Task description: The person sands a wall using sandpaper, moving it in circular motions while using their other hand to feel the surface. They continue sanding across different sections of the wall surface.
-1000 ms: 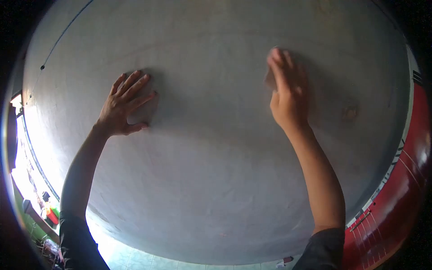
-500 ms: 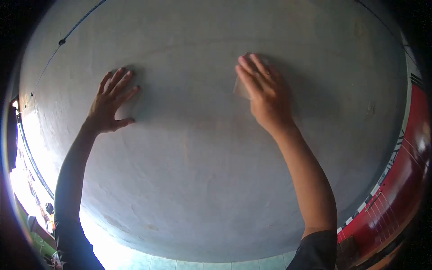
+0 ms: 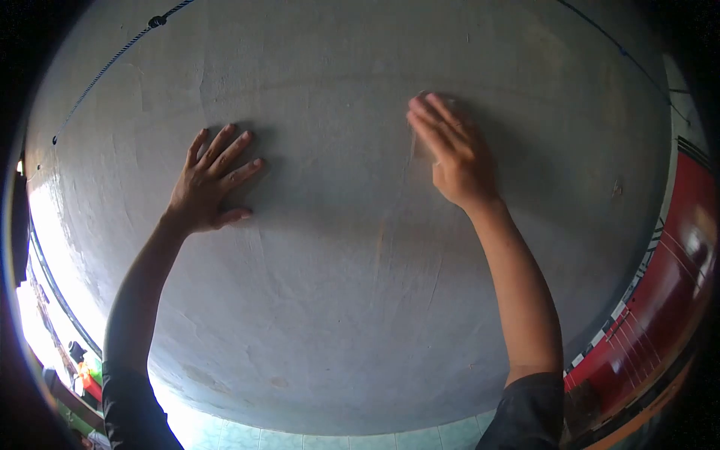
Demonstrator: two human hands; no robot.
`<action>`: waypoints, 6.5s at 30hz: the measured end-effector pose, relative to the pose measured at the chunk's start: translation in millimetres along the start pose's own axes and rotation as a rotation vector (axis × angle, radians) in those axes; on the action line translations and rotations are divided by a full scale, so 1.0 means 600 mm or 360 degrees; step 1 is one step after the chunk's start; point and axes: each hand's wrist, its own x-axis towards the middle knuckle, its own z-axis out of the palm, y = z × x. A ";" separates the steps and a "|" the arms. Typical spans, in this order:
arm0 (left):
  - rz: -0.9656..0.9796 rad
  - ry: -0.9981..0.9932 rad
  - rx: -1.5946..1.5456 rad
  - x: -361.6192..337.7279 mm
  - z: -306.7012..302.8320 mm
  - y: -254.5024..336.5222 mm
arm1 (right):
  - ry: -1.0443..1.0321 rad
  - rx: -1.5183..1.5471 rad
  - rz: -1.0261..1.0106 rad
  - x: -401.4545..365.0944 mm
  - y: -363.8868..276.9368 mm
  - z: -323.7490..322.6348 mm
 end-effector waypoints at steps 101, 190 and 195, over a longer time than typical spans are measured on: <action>-0.1705 -0.0121 -0.1113 -0.215 -0.003 0.577 | -0.0156 0.0309 -0.0532 -0.172 -0.100 -0.044; -0.1751 0.0206 -0.0807 -0.316 0.128 0.510 | 0.0071 0.0149 0.0131 -0.230 -0.242 0.011; -0.1661 0.0293 -0.0787 -0.334 0.155 0.508 | -0.0056 0.0144 0.0188 -0.273 -0.277 0.009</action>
